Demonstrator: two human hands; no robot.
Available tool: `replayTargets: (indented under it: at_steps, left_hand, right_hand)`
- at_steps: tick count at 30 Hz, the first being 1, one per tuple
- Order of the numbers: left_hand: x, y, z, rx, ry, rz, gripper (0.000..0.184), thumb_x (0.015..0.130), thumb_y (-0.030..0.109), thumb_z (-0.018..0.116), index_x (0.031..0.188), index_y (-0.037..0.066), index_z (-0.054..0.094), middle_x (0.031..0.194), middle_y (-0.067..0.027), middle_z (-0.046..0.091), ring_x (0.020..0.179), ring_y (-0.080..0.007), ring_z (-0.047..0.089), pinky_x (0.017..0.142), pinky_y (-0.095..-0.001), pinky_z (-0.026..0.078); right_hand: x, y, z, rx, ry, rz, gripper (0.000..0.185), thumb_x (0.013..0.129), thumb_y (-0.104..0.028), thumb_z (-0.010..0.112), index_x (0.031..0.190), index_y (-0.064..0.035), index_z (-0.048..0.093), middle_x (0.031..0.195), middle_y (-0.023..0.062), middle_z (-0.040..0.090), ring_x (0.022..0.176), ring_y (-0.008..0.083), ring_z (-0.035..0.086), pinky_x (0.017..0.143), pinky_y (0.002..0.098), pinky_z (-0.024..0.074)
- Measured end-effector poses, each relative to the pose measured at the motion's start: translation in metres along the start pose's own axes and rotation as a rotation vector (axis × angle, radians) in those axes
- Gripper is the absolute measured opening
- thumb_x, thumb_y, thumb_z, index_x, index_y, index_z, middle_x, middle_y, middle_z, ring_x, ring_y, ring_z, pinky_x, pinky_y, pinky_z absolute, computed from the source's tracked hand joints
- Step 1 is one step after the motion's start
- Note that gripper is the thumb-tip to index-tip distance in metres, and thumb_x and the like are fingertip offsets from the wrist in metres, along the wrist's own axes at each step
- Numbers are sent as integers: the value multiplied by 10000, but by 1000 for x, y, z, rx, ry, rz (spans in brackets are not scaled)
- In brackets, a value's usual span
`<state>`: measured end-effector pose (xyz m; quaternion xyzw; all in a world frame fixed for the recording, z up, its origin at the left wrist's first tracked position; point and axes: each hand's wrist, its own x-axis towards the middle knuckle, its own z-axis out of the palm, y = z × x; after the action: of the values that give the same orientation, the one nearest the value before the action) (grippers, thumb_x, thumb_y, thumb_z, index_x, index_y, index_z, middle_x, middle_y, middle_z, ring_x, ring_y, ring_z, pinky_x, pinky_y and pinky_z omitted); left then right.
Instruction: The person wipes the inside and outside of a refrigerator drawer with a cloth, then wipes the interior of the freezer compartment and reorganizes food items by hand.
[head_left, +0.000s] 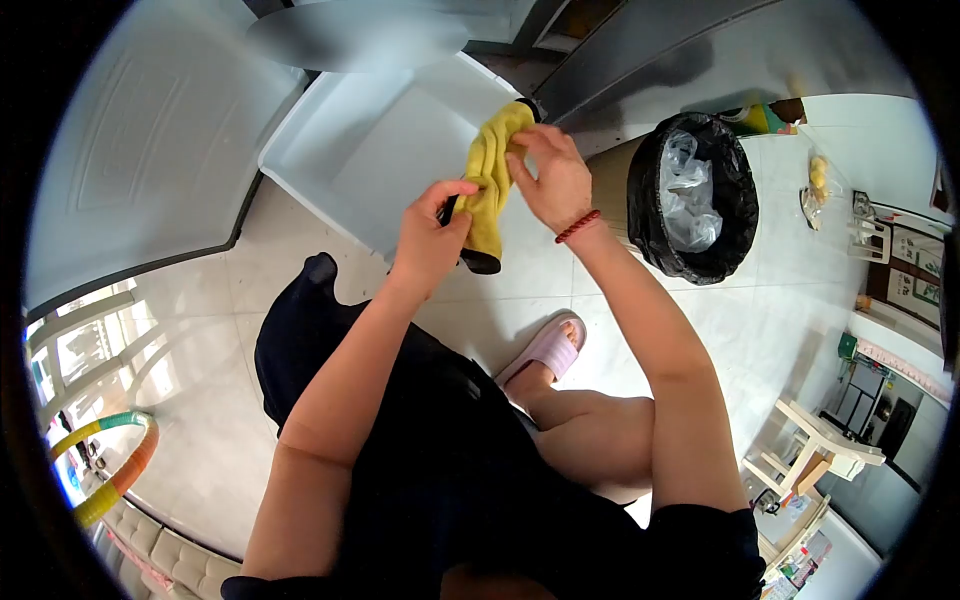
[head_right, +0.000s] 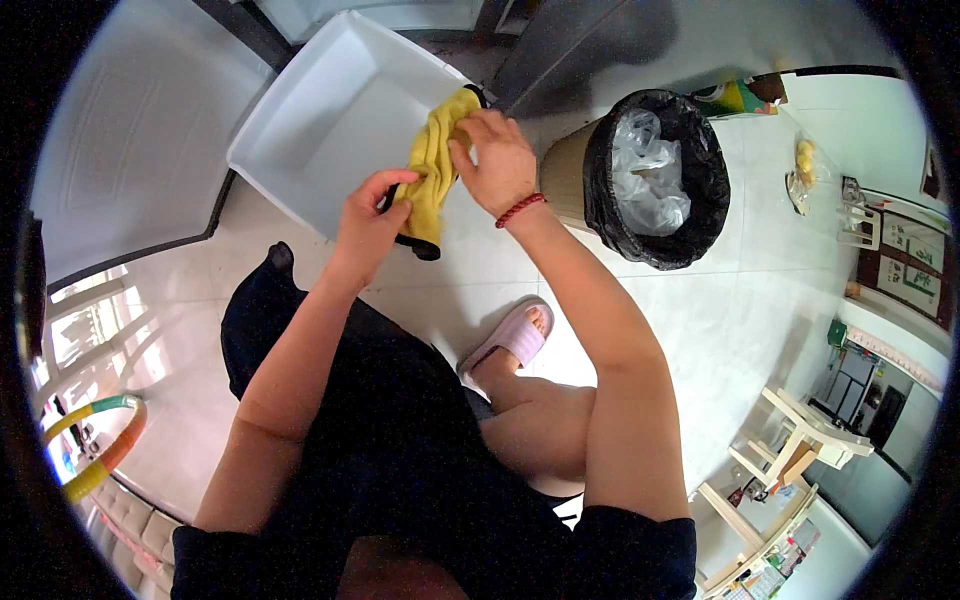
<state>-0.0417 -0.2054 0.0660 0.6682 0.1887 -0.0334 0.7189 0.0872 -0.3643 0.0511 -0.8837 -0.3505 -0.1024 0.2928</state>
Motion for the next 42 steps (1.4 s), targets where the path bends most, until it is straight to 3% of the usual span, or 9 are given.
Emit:
replayTargets:
  at_steps: [4, 7, 10, 11, 17, 20, 31, 35, 42]
  left_hand:
    - [-10, 16, -2, 529, -63, 216, 405, 828, 91, 642, 1227, 94, 572, 1127, -120, 616, 1016, -254, 593, 924, -364, 439]
    - [-22, 36, -16, 1127, 172, 491, 595, 794, 242, 714, 1333, 138, 485, 1135, -172, 607, 1040, -343, 586, 999, -483, 375]
    - [-29, 10, -28, 1214, -6, 152, 762, 776, 311, 728, 1426, 182, 353, 1079, -165, 619, 1027, -358, 590, 1026, -541, 331]
    - [-30, 5, -30, 1152, -154, -75, 833, 763, 291, 738, 1451, 198, 276, 1036, -164, 633, 1014, -359, 597, 1048, -550, 307]
    - [-26, -37, -37, 1024, -111, 179, 683, 761, 184, 712, 1352, 171, 369, 783, -112, 663, 741, -343, 648, 793, -466, 490]
    - [-21, -34, -41, 1029, -119, 203, 651, 728, 102, 697, 1308, 104, 401, 882, -123, 661, 791, -336, 635, 661, -439, 460]
    - [-16, -43, -43, 1077, -117, 209, 623, 720, 101, 670, 1291, 78, 421, 805, -137, 661, 734, -348, 635, 668, -440, 470]
    - [-17, -33, -39, 1065, -123, 211, 587, 744, 127, 681, 1274, 99, 428, 769, -131, 655, 693, -358, 629, 656, -442, 479]
    - [-17, -40, -41, 1009, -116, 215, 557, 766, 157, 693, 1264, 114, 446, 686, -99, 631, 650, -327, 643, 620, -444, 502]
  right_hand:
    - [5, -7, -5, -378, -156, 43, 346, 856, -319, 595, 1061, -42, 614, 1059, 108, 599, 925, 264, 573, 816, 454, 446]
    - [11, -7, -6, -514, -242, 87, 453, 861, -369, 566, 1140, -13, 587, 1049, 123, 619, 960, 259, 596, 816, 459, 457]
    - [19, -4, 1, -546, -380, 200, 475, 870, -375, 548, 1159, 2, 554, 980, 138, 659, 907, 282, 644, 768, 454, 496]
    - [24, -3, 0, -508, -470, 284, 455, 870, -364, 554, 1150, -4, 543, 941, 143, 669, 870, 295, 659, 739, 451, 510]
    - [25, -3, -11, -392, -670, 379, 365, 850, -348, 564, 1014, -23, 595, 825, 185, 683, 778, 344, 676, 689, 457, 536]
    - [15, -30, -11, -332, -716, 295, 272, 806, -312, 589, 780, -55, 674, 771, 179, 675, 746, 342, 673, 676, 455, 536]
    - [-45, -90, 14, 123, -776, -55, 254, 827, -323, 568, 753, -87, 625, 625, 126, 636, 589, 322, 645, 528, 452, 507]
    - [-34, -24, 10, -160, -488, -9, 224, 853, -365, 543, 823, -158, 623, 650, 110, 651, 599, 309, 652, 519, 459, 507]
    - [34, 19, -19, -550, -542, 225, 238, 874, -259, 510, 853, -117, 700, 817, 131, 704, 763, 298, 697, 651, 432, 548]
